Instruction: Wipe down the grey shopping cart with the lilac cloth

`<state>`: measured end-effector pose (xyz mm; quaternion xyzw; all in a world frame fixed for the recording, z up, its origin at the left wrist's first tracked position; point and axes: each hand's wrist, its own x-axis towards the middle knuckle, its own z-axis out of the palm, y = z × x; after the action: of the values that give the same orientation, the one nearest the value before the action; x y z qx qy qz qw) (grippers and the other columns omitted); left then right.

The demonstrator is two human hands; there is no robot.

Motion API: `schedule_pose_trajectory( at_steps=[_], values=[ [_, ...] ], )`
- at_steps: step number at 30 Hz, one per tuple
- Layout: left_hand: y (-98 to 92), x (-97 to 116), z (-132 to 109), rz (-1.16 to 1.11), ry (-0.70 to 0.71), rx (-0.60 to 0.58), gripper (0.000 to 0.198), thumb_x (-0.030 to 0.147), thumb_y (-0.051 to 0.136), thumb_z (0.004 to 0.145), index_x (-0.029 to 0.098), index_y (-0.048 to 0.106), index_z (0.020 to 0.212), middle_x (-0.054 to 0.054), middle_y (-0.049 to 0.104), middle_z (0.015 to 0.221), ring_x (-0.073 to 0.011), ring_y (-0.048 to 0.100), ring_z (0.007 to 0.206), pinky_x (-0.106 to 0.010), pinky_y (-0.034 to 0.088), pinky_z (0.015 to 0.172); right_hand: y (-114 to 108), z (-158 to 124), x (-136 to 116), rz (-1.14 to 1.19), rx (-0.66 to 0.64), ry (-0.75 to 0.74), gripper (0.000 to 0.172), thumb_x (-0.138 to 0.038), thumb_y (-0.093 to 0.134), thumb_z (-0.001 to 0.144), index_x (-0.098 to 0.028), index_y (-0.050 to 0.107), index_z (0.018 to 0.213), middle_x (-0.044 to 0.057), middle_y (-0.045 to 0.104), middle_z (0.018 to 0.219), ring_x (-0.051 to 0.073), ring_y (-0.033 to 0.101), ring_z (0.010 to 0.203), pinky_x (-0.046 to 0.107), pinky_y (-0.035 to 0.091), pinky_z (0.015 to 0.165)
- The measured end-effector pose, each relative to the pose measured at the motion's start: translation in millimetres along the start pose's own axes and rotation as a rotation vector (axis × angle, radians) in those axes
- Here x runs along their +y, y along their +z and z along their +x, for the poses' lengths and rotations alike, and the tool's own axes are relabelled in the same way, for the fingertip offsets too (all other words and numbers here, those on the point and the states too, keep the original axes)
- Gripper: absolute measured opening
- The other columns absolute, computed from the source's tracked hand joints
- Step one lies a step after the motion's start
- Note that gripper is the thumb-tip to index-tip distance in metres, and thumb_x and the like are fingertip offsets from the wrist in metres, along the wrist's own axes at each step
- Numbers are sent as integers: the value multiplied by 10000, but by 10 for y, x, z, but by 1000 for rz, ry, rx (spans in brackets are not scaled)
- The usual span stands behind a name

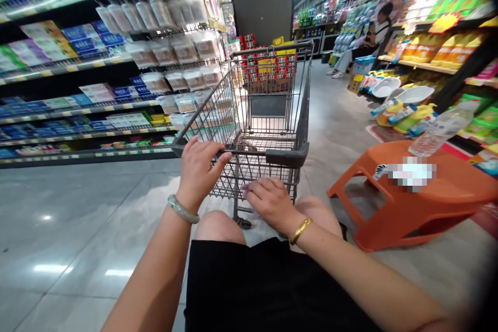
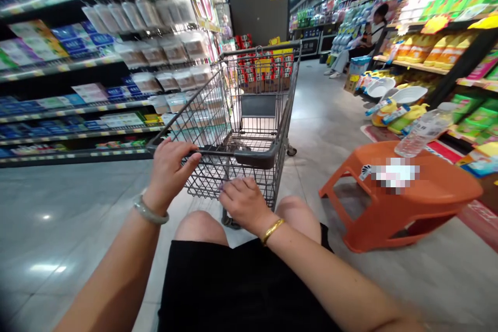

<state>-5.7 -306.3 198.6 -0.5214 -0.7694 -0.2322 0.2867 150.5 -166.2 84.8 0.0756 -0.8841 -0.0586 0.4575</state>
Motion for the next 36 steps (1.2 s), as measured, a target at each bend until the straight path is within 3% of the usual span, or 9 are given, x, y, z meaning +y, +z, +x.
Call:
schedule_pose_trajectory(
  at_steps=[5,9,14,20,25,29,32,34,36],
  values=[
    [49,-126,23,57,-6,1,513,605,394,1031,225,663,815,-29,693,762,-242,618,781,-408,381,806,144,-172,-4,-41,53,-74,45,-200,656,948,-223,688,927,-22,764,995,179,598,977,361,380,937],
    [61,-54,45,46,-29,9,444,558,475,1022,226,672,801,-17,691,748,-228,616,762,-388,353,762,170,-232,50,-61,72,-55,41,-217,660,951,-232,695,935,-25,772,1041,170,604,1002,351,384,956],
    [181,274,114,108,-64,40,400,519,503,1023,227,684,819,-22,698,768,-243,617,802,-399,350,807,53,-331,214,-72,100,27,77,-207,683,930,-245,715,988,-42,780,1080,168,602,1024,350,381,983],
    [377,847,288,142,-95,26,405,532,499,1022,232,685,822,-32,708,788,-255,637,834,-415,379,824,-122,-235,401,6,222,357,98,-201,652,935,-263,727,939,-9,760,960,185,596,997,357,371,901],
    [329,1123,391,74,-87,-65,356,494,525,1022,221,738,937,-51,756,828,-267,688,841,-420,450,808,-96,-248,527,-44,244,384,105,-175,637,913,-238,706,867,25,738,939,209,583,987,370,389,906],
    [94,827,482,-49,2,-100,374,446,477,1052,217,710,1234,-82,789,1103,-257,725,978,-454,491,968,-126,-463,714,-57,284,491,158,-127,602,846,-240,709,873,28,708,936,213,588,961,375,431,914],
    [43,354,606,-45,54,-103,427,542,410,1054,288,737,1159,-57,757,1233,-275,668,1186,-583,249,1215,-178,-517,816,-40,321,603,237,-86,565,761,-232,703,886,42,676,958,235,593,981,399,458,922],
    [126,97,684,-171,82,-263,574,569,293,1067,275,754,890,-40,795,1022,-250,704,1050,-585,244,1216,-197,-448,804,-11,352,624,264,-64,559,732,-230,692,889,44,669,965,241,600,986,414,456,937],
    [255,-11,731,-228,59,-315,698,606,223,1057,233,653,654,-35,709,685,-195,664,708,-540,349,1159,-177,-330,723,48,365,597,275,-51,559,723,-229,683,891,43,671,965,244,603,984,428,447,956]
  ],
)
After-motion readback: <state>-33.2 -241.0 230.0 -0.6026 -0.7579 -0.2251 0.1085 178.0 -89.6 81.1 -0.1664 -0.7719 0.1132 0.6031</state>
